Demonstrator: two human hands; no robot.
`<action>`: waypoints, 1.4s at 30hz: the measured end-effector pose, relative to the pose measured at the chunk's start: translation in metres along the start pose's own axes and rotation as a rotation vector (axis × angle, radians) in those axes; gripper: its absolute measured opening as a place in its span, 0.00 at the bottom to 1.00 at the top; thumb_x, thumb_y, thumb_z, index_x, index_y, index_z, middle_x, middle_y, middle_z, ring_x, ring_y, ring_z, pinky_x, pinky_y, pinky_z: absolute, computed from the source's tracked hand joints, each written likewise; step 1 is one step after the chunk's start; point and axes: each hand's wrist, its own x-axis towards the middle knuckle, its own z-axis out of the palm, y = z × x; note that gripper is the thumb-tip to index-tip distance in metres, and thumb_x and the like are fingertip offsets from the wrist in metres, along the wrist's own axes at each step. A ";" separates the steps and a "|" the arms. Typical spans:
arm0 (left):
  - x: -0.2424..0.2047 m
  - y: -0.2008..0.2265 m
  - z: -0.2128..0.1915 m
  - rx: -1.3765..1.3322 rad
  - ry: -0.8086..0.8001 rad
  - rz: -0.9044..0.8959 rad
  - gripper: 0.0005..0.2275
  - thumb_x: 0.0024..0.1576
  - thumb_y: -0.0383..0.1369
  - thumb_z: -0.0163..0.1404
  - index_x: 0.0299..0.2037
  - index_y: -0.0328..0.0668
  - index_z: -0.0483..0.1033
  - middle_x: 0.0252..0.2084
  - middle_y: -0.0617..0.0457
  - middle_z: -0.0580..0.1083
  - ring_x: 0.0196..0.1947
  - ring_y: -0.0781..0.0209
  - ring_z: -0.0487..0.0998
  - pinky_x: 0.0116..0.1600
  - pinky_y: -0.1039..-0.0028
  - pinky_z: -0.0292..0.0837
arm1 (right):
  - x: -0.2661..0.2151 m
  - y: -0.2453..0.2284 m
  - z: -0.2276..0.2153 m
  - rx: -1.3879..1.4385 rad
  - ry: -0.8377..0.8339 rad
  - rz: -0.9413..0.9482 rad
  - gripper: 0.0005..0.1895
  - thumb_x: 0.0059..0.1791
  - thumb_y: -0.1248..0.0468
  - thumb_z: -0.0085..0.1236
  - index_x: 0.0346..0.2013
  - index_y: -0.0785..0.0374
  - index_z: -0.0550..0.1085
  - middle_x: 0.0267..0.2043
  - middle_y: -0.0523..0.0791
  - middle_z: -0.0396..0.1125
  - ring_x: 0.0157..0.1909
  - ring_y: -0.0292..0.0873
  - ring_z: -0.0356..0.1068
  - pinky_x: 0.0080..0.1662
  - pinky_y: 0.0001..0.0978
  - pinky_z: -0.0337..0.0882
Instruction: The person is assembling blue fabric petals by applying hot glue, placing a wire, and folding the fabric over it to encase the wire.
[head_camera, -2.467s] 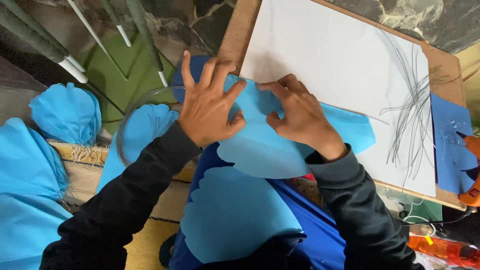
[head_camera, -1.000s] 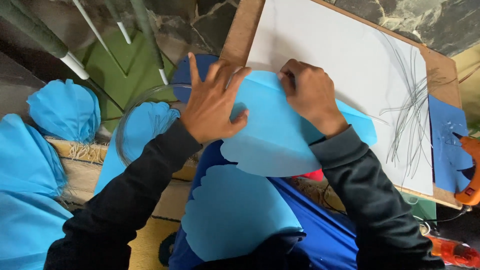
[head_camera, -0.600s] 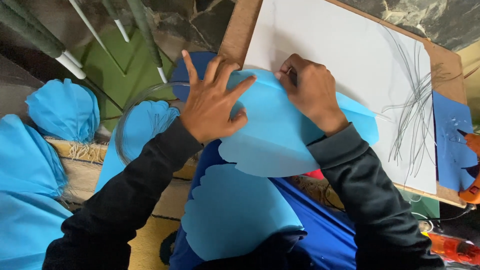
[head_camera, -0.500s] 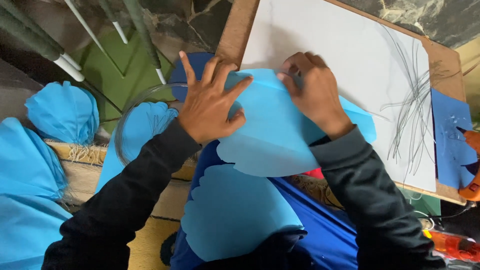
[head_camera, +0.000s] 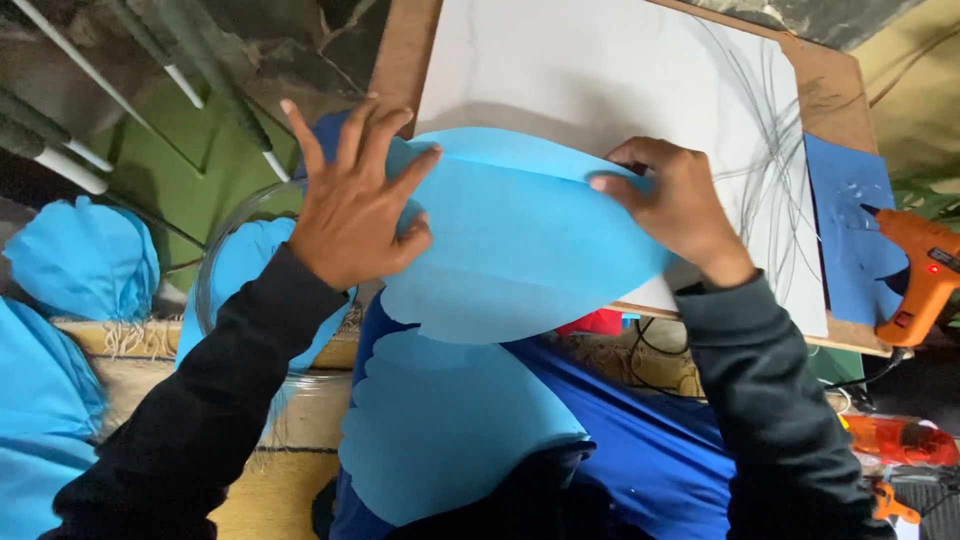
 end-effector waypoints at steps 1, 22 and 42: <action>0.002 0.002 -0.002 0.001 0.000 0.008 0.23 0.40 0.34 0.47 0.48 0.33 0.71 0.54 0.36 0.57 0.59 0.37 0.51 0.50 0.29 0.23 | 0.000 0.000 0.002 0.000 0.007 0.003 0.08 0.39 0.70 0.62 0.29 0.72 0.72 0.26 0.47 0.67 0.24 0.40 0.62 0.32 0.26 0.62; 0.047 0.050 0.057 -0.141 -0.237 0.225 0.23 0.51 0.32 0.37 0.56 0.27 0.57 0.56 0.36 0.60 0.59 0.44 0.59 0.61 0.55 0.51 | 0.001 0.021 0.017 0.045 -0.017 0.237 0.05 0.46 0.65 0.54 0.32 0.66 0.72 0.28 0.50 0.68 0.32 0.51 0.68 0.35 0.38 0.67; 0.052 0.054 0.046 -0.095 -0.228 0.261 0.20 0.52 0.32 0.35 0.53 0.27 0.62 0.55 0.38 0.60 0.57 0.43 0.60 0.58 0.55 0.54 | -0.056 -0.032 0.006 -0.441 0.161 -0.037 0.18 0.49 0.62 0.42 0.47 0.71 0.69 0.50 0.58 0.63 0.55 0.54 0.61 0.55 0.44 0.59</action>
